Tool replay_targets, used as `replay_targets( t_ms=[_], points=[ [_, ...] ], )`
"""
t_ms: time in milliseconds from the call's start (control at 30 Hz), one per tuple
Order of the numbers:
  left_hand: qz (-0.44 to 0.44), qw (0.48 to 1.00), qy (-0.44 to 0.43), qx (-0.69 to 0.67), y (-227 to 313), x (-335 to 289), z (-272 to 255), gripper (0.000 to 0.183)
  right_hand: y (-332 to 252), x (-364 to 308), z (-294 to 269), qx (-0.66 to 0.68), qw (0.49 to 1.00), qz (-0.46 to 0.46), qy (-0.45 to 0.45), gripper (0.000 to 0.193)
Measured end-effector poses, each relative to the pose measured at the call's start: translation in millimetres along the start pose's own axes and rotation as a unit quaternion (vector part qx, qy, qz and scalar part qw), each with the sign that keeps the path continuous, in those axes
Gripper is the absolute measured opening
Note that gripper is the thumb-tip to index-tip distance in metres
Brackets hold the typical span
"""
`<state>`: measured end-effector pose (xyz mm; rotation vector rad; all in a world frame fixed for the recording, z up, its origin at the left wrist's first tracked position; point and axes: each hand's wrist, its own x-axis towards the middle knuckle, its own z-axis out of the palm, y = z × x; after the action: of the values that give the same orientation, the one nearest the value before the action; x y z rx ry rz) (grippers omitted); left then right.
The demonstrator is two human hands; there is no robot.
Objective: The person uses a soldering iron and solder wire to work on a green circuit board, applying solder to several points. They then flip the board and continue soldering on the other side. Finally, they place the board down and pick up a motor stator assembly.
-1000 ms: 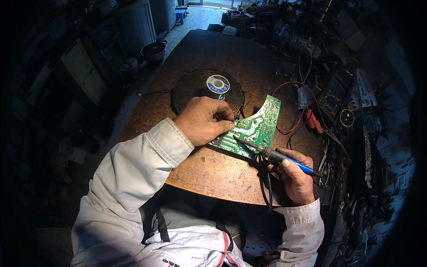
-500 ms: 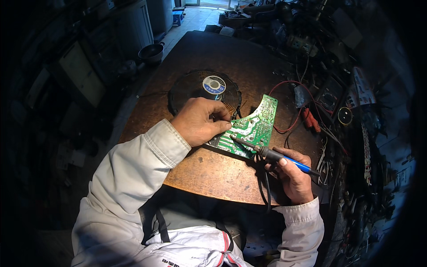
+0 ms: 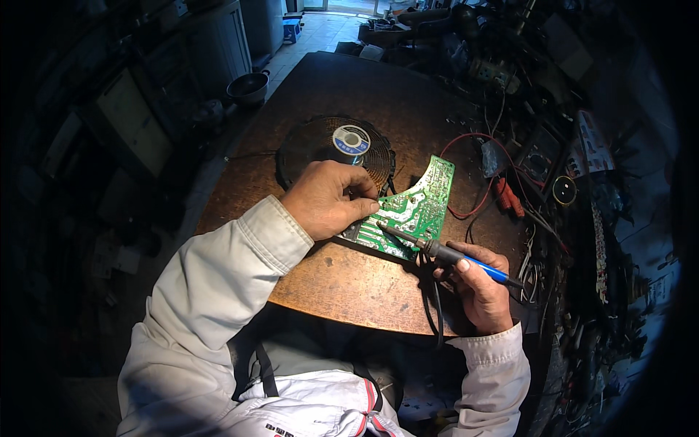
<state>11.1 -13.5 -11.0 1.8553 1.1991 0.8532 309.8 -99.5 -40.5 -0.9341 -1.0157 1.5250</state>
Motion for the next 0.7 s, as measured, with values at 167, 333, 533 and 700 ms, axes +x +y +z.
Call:
replay_targets(
  t_ms=[167,333,533,700],
  points=[
    [0.0,1.0,-0.002,0.0,0.1,0.0,-0.4,0.022,0.5,-0.8,-2.5,0.012,1.0,0.001,-0.003,0.048],
    [0.007,1.0,0.005,0.0,-3.0,0.1,0.6,0.021,-0.1,-1.0,-1.4,0.041,0.998,-0.025,0.03,0.046],
    [0.012,1.0,0.003,-0.007,-2.8,1.0,-0.5,0.02,0.5,0.0,-2.5,0.072,0.994,-0.059,0.061,0.04],
    [0.005,1.0,0.003,-0.006,-3.5,1.5,-2.0,0.02,0.2,2.3,-4.8,0.067,0.994,-0.059,0.069,0.038]
  ],
)
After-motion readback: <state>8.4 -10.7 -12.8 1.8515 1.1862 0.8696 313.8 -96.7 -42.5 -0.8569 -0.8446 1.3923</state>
